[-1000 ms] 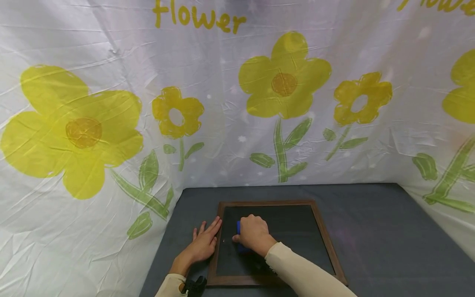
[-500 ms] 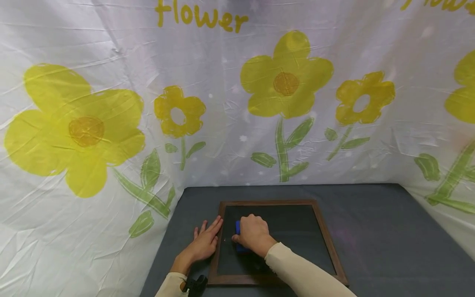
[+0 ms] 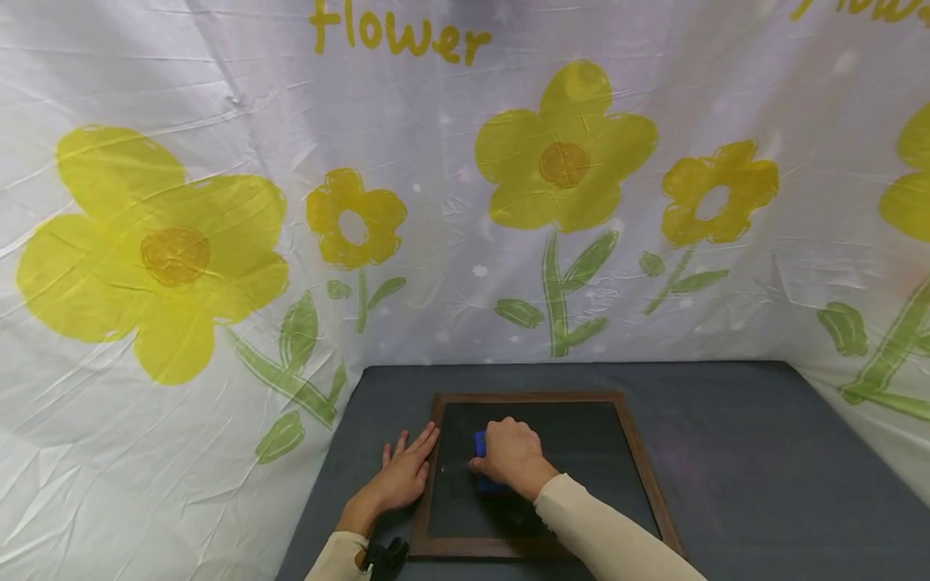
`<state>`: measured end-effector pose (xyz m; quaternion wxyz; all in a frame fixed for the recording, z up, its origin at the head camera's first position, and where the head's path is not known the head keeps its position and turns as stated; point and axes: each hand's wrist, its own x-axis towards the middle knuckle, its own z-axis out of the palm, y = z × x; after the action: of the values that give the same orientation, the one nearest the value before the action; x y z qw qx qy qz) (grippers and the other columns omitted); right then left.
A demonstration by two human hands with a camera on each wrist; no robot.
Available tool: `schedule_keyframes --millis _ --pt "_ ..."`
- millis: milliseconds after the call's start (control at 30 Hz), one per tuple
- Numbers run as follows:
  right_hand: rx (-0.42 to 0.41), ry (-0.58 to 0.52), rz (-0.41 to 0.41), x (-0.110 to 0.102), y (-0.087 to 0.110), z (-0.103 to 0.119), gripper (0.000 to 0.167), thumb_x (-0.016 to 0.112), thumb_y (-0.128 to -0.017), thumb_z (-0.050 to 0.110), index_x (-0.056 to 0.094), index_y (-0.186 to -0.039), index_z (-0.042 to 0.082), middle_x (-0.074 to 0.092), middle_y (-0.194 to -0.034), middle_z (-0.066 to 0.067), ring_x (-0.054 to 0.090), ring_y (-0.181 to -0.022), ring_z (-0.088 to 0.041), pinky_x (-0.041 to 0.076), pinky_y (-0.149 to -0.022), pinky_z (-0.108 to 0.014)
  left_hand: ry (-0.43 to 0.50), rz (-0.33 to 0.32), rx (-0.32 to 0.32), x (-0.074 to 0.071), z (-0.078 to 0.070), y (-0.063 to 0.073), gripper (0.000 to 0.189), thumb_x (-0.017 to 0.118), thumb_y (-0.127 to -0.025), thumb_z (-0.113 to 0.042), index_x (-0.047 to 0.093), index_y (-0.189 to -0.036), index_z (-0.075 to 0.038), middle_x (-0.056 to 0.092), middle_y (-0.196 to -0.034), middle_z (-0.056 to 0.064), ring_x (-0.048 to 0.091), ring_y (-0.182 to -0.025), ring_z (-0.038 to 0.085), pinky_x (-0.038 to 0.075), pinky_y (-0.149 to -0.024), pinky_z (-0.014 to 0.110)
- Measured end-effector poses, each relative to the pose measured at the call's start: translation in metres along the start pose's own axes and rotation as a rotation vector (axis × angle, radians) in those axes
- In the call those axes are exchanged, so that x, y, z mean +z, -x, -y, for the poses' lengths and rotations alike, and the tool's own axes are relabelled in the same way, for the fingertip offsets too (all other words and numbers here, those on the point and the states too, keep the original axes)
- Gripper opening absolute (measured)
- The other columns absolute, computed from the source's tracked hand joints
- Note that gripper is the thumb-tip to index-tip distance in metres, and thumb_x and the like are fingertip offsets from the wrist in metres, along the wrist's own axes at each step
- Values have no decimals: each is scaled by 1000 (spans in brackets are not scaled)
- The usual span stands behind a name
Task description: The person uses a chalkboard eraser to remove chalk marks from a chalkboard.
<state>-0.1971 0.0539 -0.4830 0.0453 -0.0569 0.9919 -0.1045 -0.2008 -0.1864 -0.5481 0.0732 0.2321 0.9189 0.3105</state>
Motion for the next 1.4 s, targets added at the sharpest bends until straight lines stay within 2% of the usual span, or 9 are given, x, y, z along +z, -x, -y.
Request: schedule_keyframes --millis 167,267,567,800,1100,1400 --pt "55 24 23 -3 0 -20 60 89 -85 62 81 -108 8 69 -82 -8 66 -64 -23 62 -61 -43 -33 13 -54 -1 -4 0 63 51 -111 -4 35 -172 -6 25 -183 13 11 -165 60 2 -123 86" --pt "81 41 30 -7 1 -31 61 89 -84 64 80 -107 8 68 -81 -7 65 -63 -23 62 -61 -43 -44 8 -61 0 -4 -1 63 53 -111 -3 36 -172 -6 27 -182 12 13 -164 61 5 -122 87" --pt "119 34 30 -20 13 -65 56 88 -87 59 78 -107 8 64 -79 -7 61 -61 -22 56 -57 -40 -35 17 -56 0 -5 -1 63 51 -111 -2 35 -172 -6 25 -183 12 11 -165 60 2 -123 86" --pt "166 22 41 -29 23 -96 53 88 -89 58 77 -97 7 62 -76 -6 61 -60 -21 49 -54 -37 -33 17 -57 0 -4 -1 63 51 -111 -2 35 -172 -5 25 -183 13 11 -165 61 3 -123 86" --pt "214 7 54 -39 34 -136 58 88 -88 57 77 -108 4 68 -86 -11 64 -67 -25 55 -59 -43 -38 16 -57 0 -5 -1 62 51 -111 -3 36 -172 -5 25 -183 12 11 -164 61 3 -122 87" --pt "232 -15 69 -45 41 -157 48 87 -90 55 73 -92 9 66 -82 -9 63 -65 -25 51 -57 -41 -3 17 -25 0 0 -1 64 50 -111 -4 33 -173 -5 23 -183 13 8 -162 65 -1 -119 89"
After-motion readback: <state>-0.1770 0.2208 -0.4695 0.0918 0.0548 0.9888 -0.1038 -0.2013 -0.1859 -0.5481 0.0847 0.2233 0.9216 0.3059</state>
